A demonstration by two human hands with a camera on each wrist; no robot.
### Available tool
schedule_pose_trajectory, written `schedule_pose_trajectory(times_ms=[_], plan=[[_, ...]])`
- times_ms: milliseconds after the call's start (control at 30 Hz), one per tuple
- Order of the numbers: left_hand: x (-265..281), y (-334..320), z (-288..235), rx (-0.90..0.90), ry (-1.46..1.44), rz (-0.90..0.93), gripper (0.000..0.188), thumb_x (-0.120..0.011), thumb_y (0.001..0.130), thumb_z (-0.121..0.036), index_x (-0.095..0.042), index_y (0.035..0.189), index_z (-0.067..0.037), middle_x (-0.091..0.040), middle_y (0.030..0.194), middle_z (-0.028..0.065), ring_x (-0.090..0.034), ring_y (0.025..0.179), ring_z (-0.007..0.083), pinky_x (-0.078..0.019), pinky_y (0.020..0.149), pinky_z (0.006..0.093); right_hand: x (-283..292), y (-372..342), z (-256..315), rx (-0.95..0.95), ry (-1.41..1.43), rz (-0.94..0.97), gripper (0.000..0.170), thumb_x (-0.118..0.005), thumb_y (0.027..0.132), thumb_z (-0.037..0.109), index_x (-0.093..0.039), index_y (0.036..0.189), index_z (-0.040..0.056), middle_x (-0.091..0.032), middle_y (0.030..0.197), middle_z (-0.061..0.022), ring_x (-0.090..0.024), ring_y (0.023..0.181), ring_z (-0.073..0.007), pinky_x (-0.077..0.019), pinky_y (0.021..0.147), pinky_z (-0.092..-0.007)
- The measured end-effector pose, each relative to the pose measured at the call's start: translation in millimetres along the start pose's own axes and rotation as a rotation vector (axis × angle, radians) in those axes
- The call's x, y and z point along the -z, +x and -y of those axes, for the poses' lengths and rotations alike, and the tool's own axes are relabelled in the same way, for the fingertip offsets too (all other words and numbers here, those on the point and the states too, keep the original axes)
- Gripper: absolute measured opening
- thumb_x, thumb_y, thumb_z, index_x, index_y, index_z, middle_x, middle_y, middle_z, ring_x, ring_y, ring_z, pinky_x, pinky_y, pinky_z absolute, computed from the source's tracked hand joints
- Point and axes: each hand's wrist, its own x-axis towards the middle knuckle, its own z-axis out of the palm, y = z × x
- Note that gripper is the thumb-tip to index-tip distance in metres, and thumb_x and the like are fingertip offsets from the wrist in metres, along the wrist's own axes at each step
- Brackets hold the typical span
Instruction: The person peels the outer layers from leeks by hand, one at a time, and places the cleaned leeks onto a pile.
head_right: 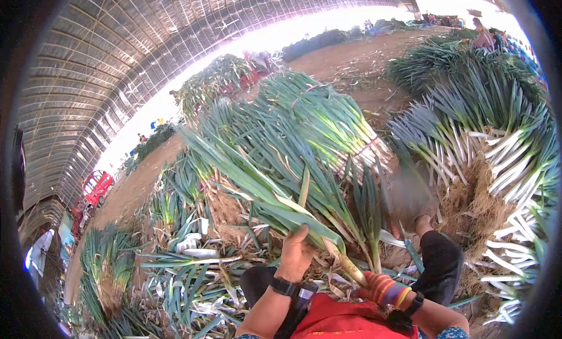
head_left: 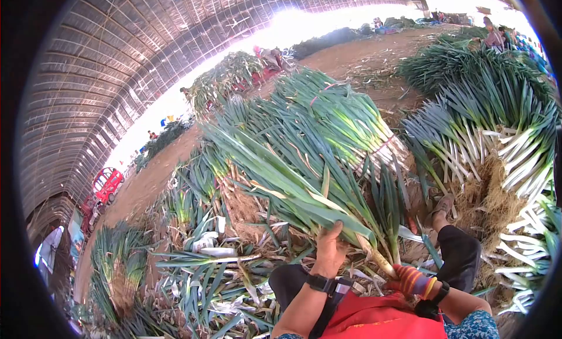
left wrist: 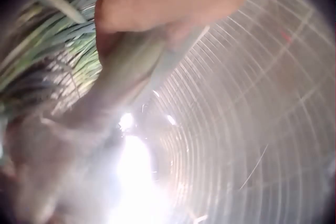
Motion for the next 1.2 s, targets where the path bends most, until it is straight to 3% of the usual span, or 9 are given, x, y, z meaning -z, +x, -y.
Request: schedule_pose_trajectory(times_ms=[133, 200, 333, 400, 467, 633, 800, 1000, 1200], plan=[[-13.6, -19.5, 12.1, -0.036, 0.196, -0.059, 0.036, -0.062, 0.081, -0.003, -0.050, 0.115, -0.004, -0.058, 0.104, 0.0083, -0.058, 0.094, 0.0254, -0.0509, 0.077, 0.0426, 23.4, 40.7, 37.6, 0.245, 1.258, -0.173, 0.079, -0.078, 0.071, 0.028, -0.037, 0.132, -0.0007, -0.047, 0.129, -0.0177, -0.040, 0.123, -0.0239, -0.0310, 0.102, -0.0352], [-22.8, -27.1, 13.3, 0.001, 0.194, -0.138, 0.039, -0.063, 0.079, -0.001, -0.050, 0.116, -0.002, -0.058, 0.105, 0.0093, -0.059, 0.093, 0.0262, -0.0514, 0.077, 0.0408, 39.3, 62.7, 55.4, 0.451, 0.665, -0.682, 0.051, -0.074, 0.074, 0.019, -0.053, 0.115, -0.0025, -0.059, 0.110, -0.0120, -0.053, 0.105, -0.0211, -0.0405, 0.093, -0.0338], [-17.8, -43.4, -9.1, -0.087, 0.339, -0.084, 0.040, -0.063, 0.072, 0.007, -0.054, 0.111, 0.001, -0.061, 0.102, 0.0094, -0.060, 0.090, 0.0255, -0.0514, 0.075, 0.0370, 70.7, 46.8, 95.8, 0.095, 1.528, -0.411, 0.028, -0.068, 0.078, 0.016, -0.059, 0.100, 0.0025, -0.061, 0.076, -0.0005, -0.054, 0.061, -0.0073, -0.0446, 0.053, -0.0234], [-14.2, -51.6, -17.3, -0.196, 0.214, -0.081, 0.036, -0.065, 0.071, 0.010, -0.056, 0.105, 0.002, -0.061, 0.097, 0.0091, -0.060, 0.087, 0.0228, -0.0499, 0.079, 0.0364, 54.0, 56.3, 77.9, 0.271, 1.679, -0.461, 0.021, -0.064, 0.081, 0.017, -0.058, 0.098, 0.0051, -0.057, 0.071, 0.0011, -0.050, 0.054, -0.0057, -0.0388, 0.047, -0.0218], [-9.9, -52.7, -27.9, -0.279, 0.206, -0.134, 0.036, -0.065, 0.071, 0.011, -0.056, 0.104, 0.002, -0.061, 0.097, 0.0085, -0.060, 0.087, 0.0221, -0.0496, 0.080, 0.0356, 49.0, 62.8, 34.5, 0.531, 1.938, 0.101, 0.016, -0.059, 0.086, 0.021, -0.056, 0.095, 0.0078, -0.050, 0.065, 0.0047, -0.047, 0.050, -0.0057, -0.0351, 0.044, -0.0226], [19.7, -48.3, -77.4, -0.559, 0.230, -0.196, 0.033, -0.067, 0.069, 0.012, -0.059, 0.099, 0.000, -0.062, 0.094, 0.0059, -0.060, 0.085, 0.0183, -0.0492, 0.078, 0.0311, 17.5, 22.2, -25.3, 0.192, 0.117, -0.597, 0.033, -0.070, 0.078, 0.028, -0.060, 0.095, 0.0014, -0.062, 0.073, -0.0097, -0.060, 0.070, -0.0243, -0.0460, 0.062, -0.0369], [28.3, -57.5, -110.9, -0.722, 0.336, -0.305, 0.031, -0.068, 0.070, 0.010, -0.059, 0.098, -0.002, -0.062, 0.090, 0.0059, -0.061, 0.078, 0.0171, -0.0502, 0.070, 0.0289, -36.0, 10.7, -139.0, -0.219, -0.761, 0.605, 0.058, -0.062, 0.072, 0.043, -0.053, 0.121, 0.0143, -0.061, 0.109, -0.0132, -0.056, 0.105, -0.0274, -0.0453, 0.083, -0.0424], [18.9, -58.4, -89.9, -0.610, 0.349, -0.252, 0.030, -0.070, 0.070, 0.008, -0.059, 0.096, -0.001, -0.062, 0.089, 0.0056, -0.061, 0.077, 0.0159, -0.0498, 0.064, 0.0276, 51.7, 27.9, 45.9, 0.434, -0.103, -0.569, 0.064, -0.073, 0.072, 0.033, -0.048, 0.124, 0.0033, -0.057, 0.109, -0.0163, -0.057, 0.092, -0.0245, -0.0449, 0.080, -0.0333], [23.2, -53.4, -59.4, -0.425, 0.419, -0.332, 0.030, -0.070, 0.075, 0.000, -0.057, 0.101, -0.004, -0.062, 0.091, 0.0039, -0.062, 0.078, 0.0180, -0.0521, 0.059, 0.0308, -13.6, 38.7, 51.7, 0.251, 0.489, -0.323, 0.043, -0.079, 0.068, 0.018, -0.061, 0.103, 0.0012, -0.065, 0.078, -0.0104, -0.056, 0.068, -0.0141, -0.0458, 0.065, -0.0289]])
